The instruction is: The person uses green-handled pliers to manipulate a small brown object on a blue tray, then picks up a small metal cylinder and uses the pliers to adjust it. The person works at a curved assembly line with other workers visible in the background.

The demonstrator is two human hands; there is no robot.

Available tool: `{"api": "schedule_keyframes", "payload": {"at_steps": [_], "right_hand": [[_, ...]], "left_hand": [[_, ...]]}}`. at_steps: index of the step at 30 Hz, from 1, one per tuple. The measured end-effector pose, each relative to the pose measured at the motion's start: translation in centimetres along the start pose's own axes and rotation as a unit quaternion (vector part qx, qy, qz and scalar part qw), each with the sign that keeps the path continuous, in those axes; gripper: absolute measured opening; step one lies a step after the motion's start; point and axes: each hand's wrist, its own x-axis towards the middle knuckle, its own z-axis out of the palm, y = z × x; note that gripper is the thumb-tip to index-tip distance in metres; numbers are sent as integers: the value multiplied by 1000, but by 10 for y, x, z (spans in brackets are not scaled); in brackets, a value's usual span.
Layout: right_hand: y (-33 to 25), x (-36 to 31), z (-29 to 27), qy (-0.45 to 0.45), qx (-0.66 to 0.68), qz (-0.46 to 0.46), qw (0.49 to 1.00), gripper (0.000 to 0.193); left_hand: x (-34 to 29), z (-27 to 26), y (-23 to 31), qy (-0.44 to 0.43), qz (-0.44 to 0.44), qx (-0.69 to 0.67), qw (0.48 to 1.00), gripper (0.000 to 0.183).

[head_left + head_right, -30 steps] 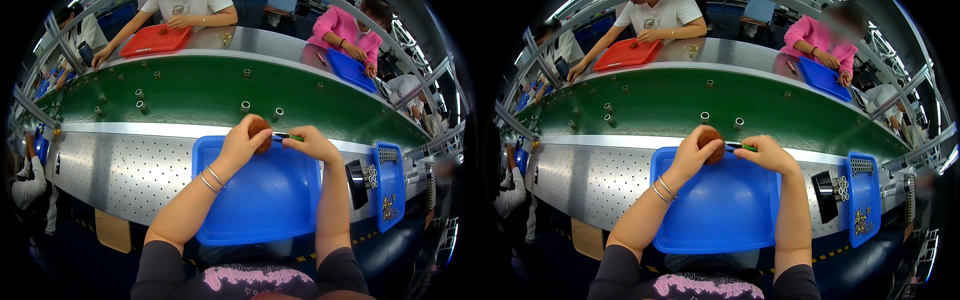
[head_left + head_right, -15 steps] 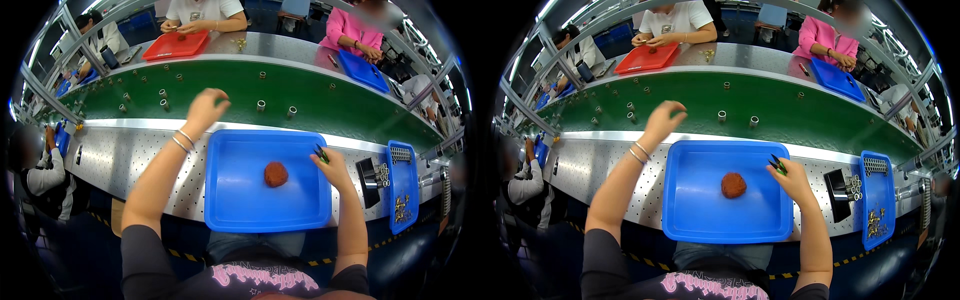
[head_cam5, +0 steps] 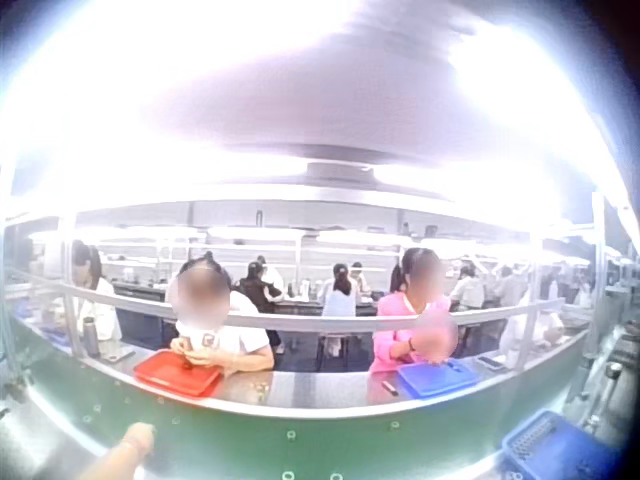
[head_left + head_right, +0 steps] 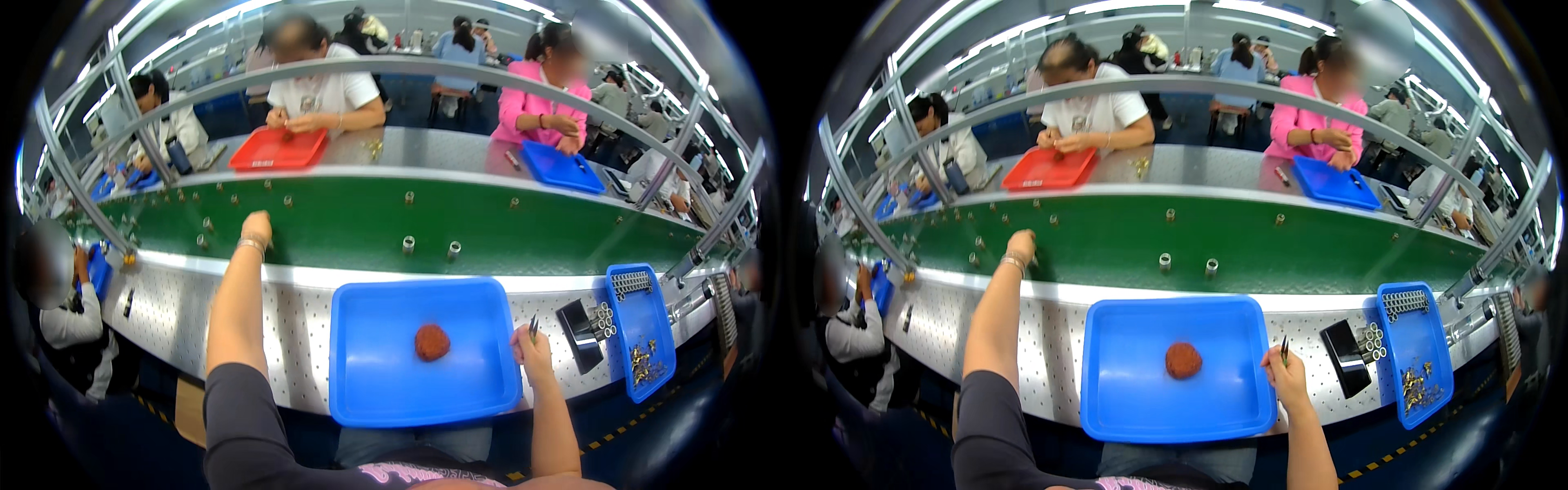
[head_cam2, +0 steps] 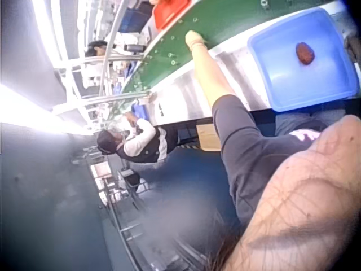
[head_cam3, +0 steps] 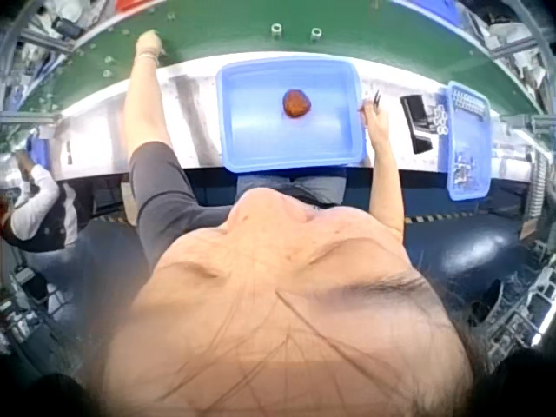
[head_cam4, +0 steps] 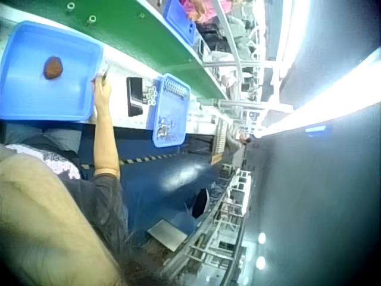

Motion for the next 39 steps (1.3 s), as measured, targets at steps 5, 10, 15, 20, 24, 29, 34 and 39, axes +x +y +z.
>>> {"api": "schedule_keyframes", "payload": {"at_steps": [5,10,15,20,24,29,34,39], "right_hand": [[-19,-11,8,-20,-24,-14,999,29],[-26,-15,22,-20,-107,-122,987,20],[-43,-24,42,-58,-252,-115,959,15],[-48,-27,72,-88,-250,-220,939,25],[-48,-38,86,-129,-266,-247,923,37],[-38,-51,80,-149,-332,-260,894,31],[-31,-56,63,-201,-374,-222,878,25],[-29,-55,41,-75,-222,-132,963,12]], "left_hand": [[6,-7,5,22,-43,-27,998,20],[-13,-37,14,181,40,-124,975,16],[-100,-87,113,21,128,-357,925,20],[-215,-127,193,-183,242,-477,825,24],[-271,-151,232,-242,368,-410,799,28],[-293,-147,246,-289,359,-429,777,29],[-302,-137,253,-334,360,-441,751,33],[-278,-128,264,-180,368,-455,791,31]]}}
